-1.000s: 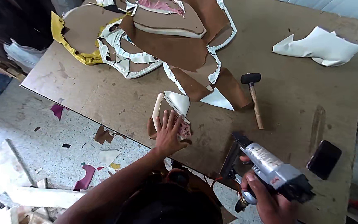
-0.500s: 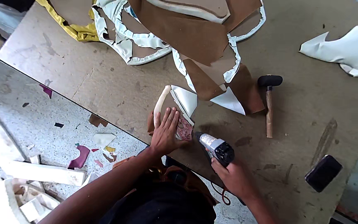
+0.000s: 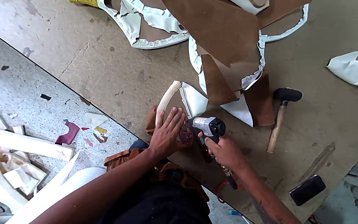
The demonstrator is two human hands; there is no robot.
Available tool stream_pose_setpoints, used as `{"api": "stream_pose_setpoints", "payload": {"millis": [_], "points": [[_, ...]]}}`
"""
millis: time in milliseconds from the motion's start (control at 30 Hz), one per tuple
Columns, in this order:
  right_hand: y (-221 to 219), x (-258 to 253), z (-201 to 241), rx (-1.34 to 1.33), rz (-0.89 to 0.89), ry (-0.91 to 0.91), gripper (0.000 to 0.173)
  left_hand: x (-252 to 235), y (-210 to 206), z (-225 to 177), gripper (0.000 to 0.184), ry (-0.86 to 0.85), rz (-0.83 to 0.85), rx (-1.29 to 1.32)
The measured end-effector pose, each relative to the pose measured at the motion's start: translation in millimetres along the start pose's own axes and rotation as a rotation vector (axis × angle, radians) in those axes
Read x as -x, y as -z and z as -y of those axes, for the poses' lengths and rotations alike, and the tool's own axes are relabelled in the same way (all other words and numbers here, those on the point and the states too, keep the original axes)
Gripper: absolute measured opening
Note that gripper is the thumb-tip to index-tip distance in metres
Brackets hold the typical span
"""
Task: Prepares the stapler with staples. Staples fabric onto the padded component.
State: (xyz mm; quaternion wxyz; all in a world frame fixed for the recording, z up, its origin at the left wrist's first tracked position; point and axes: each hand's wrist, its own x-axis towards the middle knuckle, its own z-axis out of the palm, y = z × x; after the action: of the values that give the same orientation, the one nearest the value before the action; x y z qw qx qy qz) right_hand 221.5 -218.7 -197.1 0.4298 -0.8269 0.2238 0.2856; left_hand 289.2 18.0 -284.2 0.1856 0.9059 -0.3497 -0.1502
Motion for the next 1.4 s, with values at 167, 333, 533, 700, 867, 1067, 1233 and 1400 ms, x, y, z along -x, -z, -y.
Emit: {"api": "stream_pose_setpoints", "payload": {"millis": [167, 333, 533, 700, 867, 1067, 1233, 1400], "points": [[5, -7, 0, -0.032, 0.041, 0.005, 0.019, 0, -4, 2, 0.123, -0.005, -0.022, 0.019], [2, -6, 2, 0.014, 0.041, -0.011, 0.015, -1, -7, 2, 0.123, -0.001, -0.039, 0.010], [2, -6, 4, -0.029, 0.030, 0.006, 0.014, 0, -7, 2, 0.126, -0.001, -0.084, 0.029], [1, -7, 14, -0.005, -0.015, 0.029, 0.018, 2, 5, -1, 0.134, 0.093, -0.098, 0.076], [-2, -13, 25, 0.053, -0.007, 0.017, 0.019, 4, 14, 2, 0.133, 0.185, -0.069, 0.021], [-6, -18, 24, 0.112, -0.029, 0.024, 0.014, 1, 10, 9, 0.136, 0.197, -0.033, 0.047], [-6, -22, 33, 0.107, -0.026, 0.025, 0.014, 0, 9, 9, 0.135, 0.194, -0.020, 0.043], [-7, -25, 35, 0.136, -0.038, 0.042, 0.014, 0, 9, 10, 0.135, 0.181, -0.026, 0.046]]}}
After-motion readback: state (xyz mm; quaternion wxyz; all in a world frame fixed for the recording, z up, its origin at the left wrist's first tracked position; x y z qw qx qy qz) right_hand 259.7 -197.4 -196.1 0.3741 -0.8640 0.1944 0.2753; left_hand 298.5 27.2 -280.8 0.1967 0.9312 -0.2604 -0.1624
